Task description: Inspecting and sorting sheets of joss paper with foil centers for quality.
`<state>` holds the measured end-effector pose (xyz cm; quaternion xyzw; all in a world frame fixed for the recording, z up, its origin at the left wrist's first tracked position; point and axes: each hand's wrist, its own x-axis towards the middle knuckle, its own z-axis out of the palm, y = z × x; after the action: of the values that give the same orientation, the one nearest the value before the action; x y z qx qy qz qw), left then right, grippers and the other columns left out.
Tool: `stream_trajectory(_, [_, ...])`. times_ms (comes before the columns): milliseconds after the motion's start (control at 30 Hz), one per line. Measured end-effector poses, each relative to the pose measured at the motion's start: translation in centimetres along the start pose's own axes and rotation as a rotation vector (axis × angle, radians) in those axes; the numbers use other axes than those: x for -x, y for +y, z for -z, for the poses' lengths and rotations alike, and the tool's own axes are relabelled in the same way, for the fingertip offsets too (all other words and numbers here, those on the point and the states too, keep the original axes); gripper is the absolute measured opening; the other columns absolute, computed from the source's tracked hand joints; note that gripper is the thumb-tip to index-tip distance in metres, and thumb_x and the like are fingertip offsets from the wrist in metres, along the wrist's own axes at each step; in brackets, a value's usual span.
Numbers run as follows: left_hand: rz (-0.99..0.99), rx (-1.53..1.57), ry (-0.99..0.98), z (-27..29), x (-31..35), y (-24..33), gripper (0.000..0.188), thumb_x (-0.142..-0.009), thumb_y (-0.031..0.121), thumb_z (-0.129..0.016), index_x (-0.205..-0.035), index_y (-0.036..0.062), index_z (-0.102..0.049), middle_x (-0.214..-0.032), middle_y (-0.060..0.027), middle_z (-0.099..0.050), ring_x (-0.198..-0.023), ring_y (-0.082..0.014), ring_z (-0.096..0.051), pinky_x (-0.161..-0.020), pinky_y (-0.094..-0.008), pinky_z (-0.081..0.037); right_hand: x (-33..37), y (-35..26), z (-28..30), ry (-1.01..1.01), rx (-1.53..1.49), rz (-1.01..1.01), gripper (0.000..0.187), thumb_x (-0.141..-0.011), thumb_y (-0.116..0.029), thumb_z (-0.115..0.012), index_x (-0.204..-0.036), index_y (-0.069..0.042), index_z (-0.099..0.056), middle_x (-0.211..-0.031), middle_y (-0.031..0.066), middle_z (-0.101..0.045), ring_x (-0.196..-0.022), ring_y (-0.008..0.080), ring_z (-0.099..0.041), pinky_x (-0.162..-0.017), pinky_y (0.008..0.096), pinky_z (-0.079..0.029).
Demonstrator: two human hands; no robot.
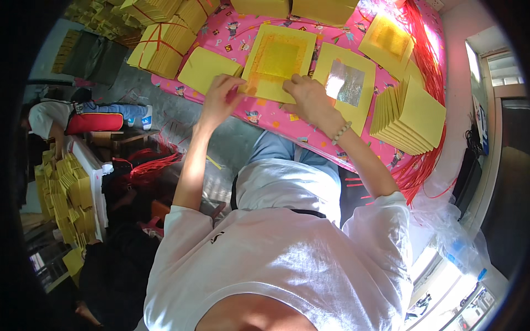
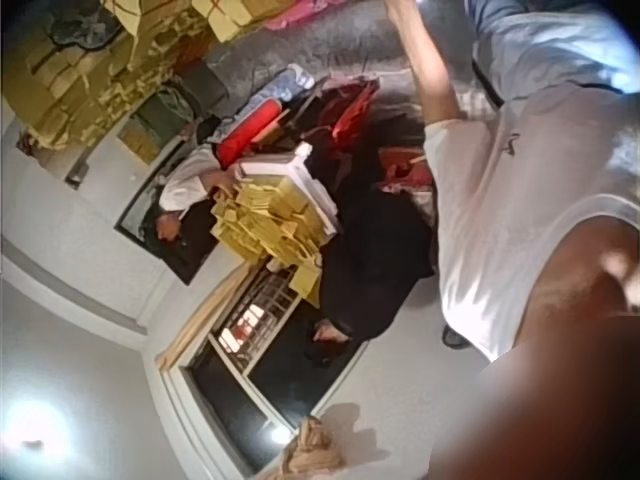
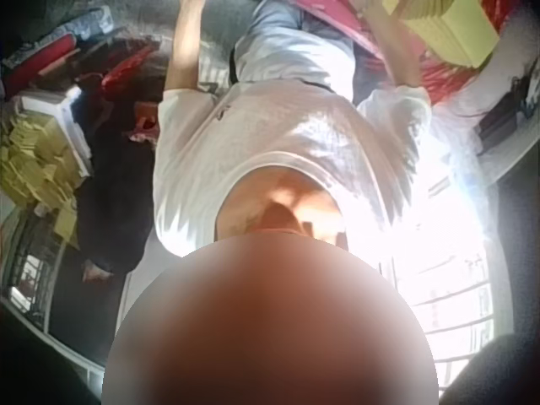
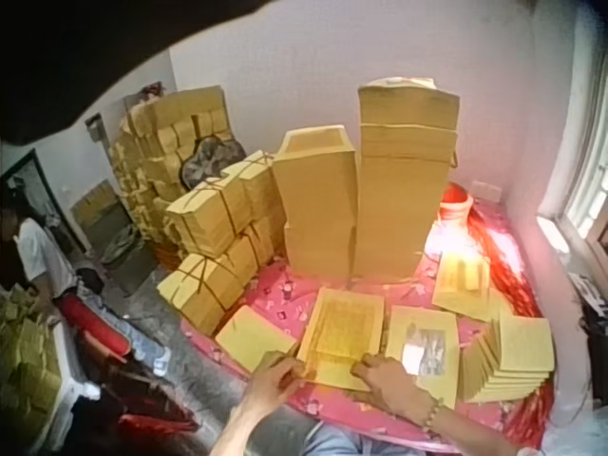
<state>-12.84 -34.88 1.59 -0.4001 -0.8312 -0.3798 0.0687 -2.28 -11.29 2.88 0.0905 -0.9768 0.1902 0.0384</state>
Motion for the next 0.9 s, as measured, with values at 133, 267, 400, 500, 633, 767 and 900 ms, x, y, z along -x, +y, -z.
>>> stream_trajectory(133, [-0.005, 0.012, -0.144, -1.5, 0.0, 0.5, 0.03, -0.071, 0.003, -0.068, -0.1, 0.0057, -0.061, -0.097, -0.0112, -0.058, -0.093, -0.0313, -0.054, -0.079, -0.0386, -0.046, 0.0, -0.1, -0.9, 0.041, 0.099, 0.019, 0.035, -0.07, -0.028, -0.073, -0.094, -0.005, -0.061, -0.087, 0.0096, -0.056, -0.082, 0.0273, -0.059, -0.073, 0.0385, -0.049])
stream_trajectory(267, [0.023, -0.011, -0.15, -1.7, 0.1, 0.0, 0.03, -0.072, -0.002, -0.066, -0.101, 0.0056, -0.061, -0.095, -0.0103, -0.059, -0.09, -0.0287, -0.055, -0.075, -0.0357, -0.048, -0.1, 0.3, -0.4, 0.017, -0.004, 0.04, 0.024, -0.075, -0.025, -0.069, -0.086, -0.005, -0.063, -0.083, 0.0107, -0.058, -0.078, 0.0282, -0.06, -0.07, 0.0383, -0.05])
stream_trajectory(400, [0.061, 0.016, -0.173, -1.5, -0.2, 0.1, 0.029, -0.073, -0.004, -0.065, -0.1, 0.0051, -0.062, -0.092, -0.0097, -0.061, -0.085, -0.0273, -0.057, -0.069, -0.0341, -0.049, -0.3, 0.8, -0.2, 0.025, -0.085, 0.024, 0.019, -0.08, -0.022, -0.064, -0.08, -0.003, -0.066, -0.08, 0.0116, -0.061, -0.073, 0.0289, -0.061, -0.068, 0.0385, -0.049])
stream_trajectory(500, [0.049, 0.045, -0.188, -1.3, -0.3, -0.2, 0.026, -0.074, -0.003, -0.065, -0.099, 0.0048, -0.063, -0.087, -0.0089, -0.062, -0.077, -0.0247, -0.059, -0.065, -0.0317, -0.049, -0.5, 0.8, 0.2, 0.007, -0.125, -0.043, 0.019, -0.081, -0.023, -0.063, -0.082, -0.004, -0.067, -0.082, 0.0113, -0.061, -0.074, 0.0293, -0.061, -0.067, 0.0385, -0.049])
stream_trajectory(633, [0.1, 0.089, -0.191, -1.3, -0.4, -0.4, 0.021, -0.076, -0.003, -0.064, -0.097, 0.0041, -0.064, -0.085, -0.0101, -0.064, -0.075, -0.0219, -0.062, -0.067, -0.0294, -0.05, -0.9, 1.2, 0.1, -0.013, -0.126, -0.075, 0.02, -0.083, -0.023, -0.063, -0.081, -0.004, -0.067, -0.08, 0.012, -0.061, -0.073, 0.0298, -0.061, -0.066, 0.0381, -0.048])
stream_trajectory(767, [0.18, 0.166, -0.222, -1.2, -0.4, -0.7, 0.02, -0.078, -0.003, -0.062, -0.097, 0.0027, -0.064, -0.089, -0.0108, -0.067, -0.081, -0.0187, -0.064, -0.07, -0.0278, -0.05, -1.2, 1.2, 0.2, -0.042, -0.159, -0.115, 0.024, -0.084, -0.026, -0.059, -0.077, -0.004, -0.066, -0.082, 0.0143, -0.061, -0.076, 0.0326, -0.06, -0.07, 0.0421, -0.048])
stream_trajectory(900, [0.208, 0.172, -0.204, -1.1, -0.6, -0.3, 0.019, -0.075, -0.005, -0.062, -0.093, 0.002, -0.065, -0.087, -0.0123, -0.067, -0.081, -0.0262, -0.064, -0.069, -0.033, -0.051, -1.2, 1.1, 0.3, -0.037, -0.137, -0.126, 0.025, -0.084, -0.027, -0.059, -0.077, -0.004, -0.066, -0.08, 0.0152, -0.062, -0.076, 0.0329, -0.061, -0.07, 0.042, -0.048])
